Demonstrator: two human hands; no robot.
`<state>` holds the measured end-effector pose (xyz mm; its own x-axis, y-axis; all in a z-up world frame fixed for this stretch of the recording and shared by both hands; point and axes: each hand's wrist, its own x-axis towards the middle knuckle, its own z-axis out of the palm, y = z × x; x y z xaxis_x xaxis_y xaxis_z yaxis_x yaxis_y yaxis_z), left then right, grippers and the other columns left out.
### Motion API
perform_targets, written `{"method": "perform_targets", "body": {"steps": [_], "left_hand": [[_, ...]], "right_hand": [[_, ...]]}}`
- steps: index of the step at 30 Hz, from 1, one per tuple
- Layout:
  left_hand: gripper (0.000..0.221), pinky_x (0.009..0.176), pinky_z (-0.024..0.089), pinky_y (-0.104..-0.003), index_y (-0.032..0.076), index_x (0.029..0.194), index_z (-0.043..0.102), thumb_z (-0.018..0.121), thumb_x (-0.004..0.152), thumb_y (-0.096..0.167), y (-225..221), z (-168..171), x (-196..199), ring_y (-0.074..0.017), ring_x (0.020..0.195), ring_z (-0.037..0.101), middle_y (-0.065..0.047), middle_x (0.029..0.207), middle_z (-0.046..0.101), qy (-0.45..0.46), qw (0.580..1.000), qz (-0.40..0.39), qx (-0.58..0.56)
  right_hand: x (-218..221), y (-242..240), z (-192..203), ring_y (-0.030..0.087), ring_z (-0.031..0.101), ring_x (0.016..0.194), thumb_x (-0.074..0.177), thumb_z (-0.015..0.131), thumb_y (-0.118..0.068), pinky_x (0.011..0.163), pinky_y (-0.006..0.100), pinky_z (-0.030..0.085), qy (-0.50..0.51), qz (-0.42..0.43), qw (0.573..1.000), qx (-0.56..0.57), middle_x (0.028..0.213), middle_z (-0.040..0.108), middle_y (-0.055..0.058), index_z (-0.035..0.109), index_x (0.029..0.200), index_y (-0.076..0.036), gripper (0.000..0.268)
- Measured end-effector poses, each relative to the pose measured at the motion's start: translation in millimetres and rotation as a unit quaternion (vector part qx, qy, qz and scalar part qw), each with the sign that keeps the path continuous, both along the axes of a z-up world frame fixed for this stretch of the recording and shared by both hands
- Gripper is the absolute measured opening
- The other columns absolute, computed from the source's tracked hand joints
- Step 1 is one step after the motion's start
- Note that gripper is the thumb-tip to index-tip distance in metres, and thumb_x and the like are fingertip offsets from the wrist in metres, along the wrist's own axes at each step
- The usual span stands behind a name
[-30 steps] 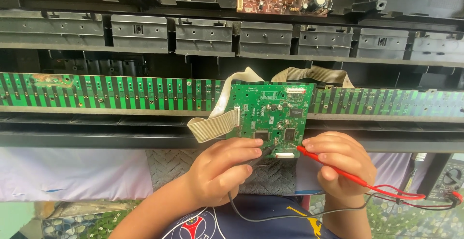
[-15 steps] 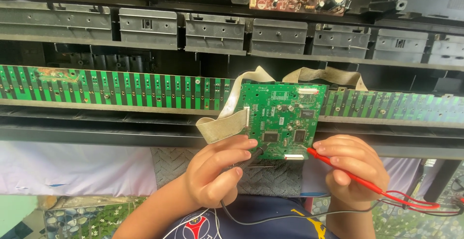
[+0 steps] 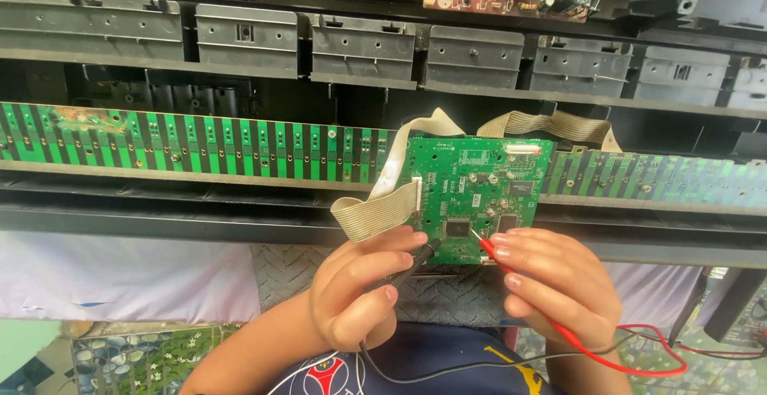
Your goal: Testing various points on a circuit board from an electronic keyboard using a multimeter probe to diagnose issues.
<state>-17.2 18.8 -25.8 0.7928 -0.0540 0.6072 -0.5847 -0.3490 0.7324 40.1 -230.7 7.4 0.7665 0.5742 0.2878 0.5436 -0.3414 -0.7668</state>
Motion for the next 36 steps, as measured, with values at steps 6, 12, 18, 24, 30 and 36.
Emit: {"method": "perform_targets", "body": {"steps": [6,12,18,24,30,36], "left_hand": [[0.025,0.072,0.071,-0.051,0.006,0.099,0.044,0.063,0.088,-0.004,-0.3,2.4,5.6,-0.0459,0.097,0.076,-0.022,0.107,0.061,-0.015,1.0,0.004,0.02],[0.026,0.081,0.071,-0.054,0.006,0.102,0.044,0.062,0.087,-0.007,-0.1,4.4,4.9,-0.0449,0.1,0.076,-0.023,0.111,0.061,0.009,1.0,0.001,0.019],[0.025,0.085,0.07,-0.062,0.005,0.096,0.044,0.063,0.084,-0.008,0.9,2.8,3.8,-0.0455,0.098,0.075,-0.024,0.109,0.059,-0.005,1.0,-0.007,0.0],[0.032,0.082,0.069,-0.053,0.008,0.112,0.04,0.059,0.091,-0.005,0.5,-2.5,-1.6,-0.0422,0.101,0.076,-0.021,0.115,0.059,0.02,1.0,0.011,-0.005],[0.027,0.08,0.068,-0.056,0.005,0.108,0.043,0.06,0.089,-0.006,2.9,-1.1,1.1,-0.0434,0.098,0.075,-0.022,0.113,0.059,0.019,1.0,0.005,-0.01],[0.025,0.075,0.068,-0.052,0.004,0.096,0.046,0.064,0.084,-0.008,5.1,0.7,3.6,-0.0427,0.094,0.076,-0.022,0.108,0.06,0.01,1.0,0.008,0.0]], "right_hand": [[-4.1,-4.4,-5.9,0.033,0.077,0.102,0.085,0.069,-0.03,0.096,0.047,0.065,0.002,-0.005,1.0,-0.014,0.107,0.074,0.014,0.068,0.092,-0.007,0.024],[-0.6,-11.0,-14.4,0.032,0.08,0.098,0.09,0.062,-0.038,0.091,0.047,0.069,-0.001,0.022,0.998,0.062,0.101,0.076,0.014,0.064,0.094,-0.008,0.03],[7.0,-4.9,-11.9,0.03,0.081,0.101,0.086,0.069,-0.029,0.089,0.042,0.07,0.021,0.038,0.996,0.072,0.106,0.076,0.016,0.068,0.095,-0.011,0.02],[-3.2,11.0,4.4,0.026,0.08,0.104,0.094,0.065,-0.027,0.105,0.042,0.068,0.173,-0.106,0.975,0.093,0.111,0.076,0.014,0.063,0.107,-0.011,0.021],[14.2,26.1,12.0,0.024,0.078,0.103,0.091,0.066,-0.019,0.105,0.039,0.062,0.161,-0.073,0.984,0.029,0.111,0.077,0.012,0.066,0.104,-0.007,0.017],[4.3,24.5,-0.3,0.029,0.077,0.102,0.098,0.06,-0.018,0.098,0.04,0.066,0.181,-0.11,0.974,0.084,0.108,0.075,0.014,0.058,0.105,-0.007,0.013]]}}
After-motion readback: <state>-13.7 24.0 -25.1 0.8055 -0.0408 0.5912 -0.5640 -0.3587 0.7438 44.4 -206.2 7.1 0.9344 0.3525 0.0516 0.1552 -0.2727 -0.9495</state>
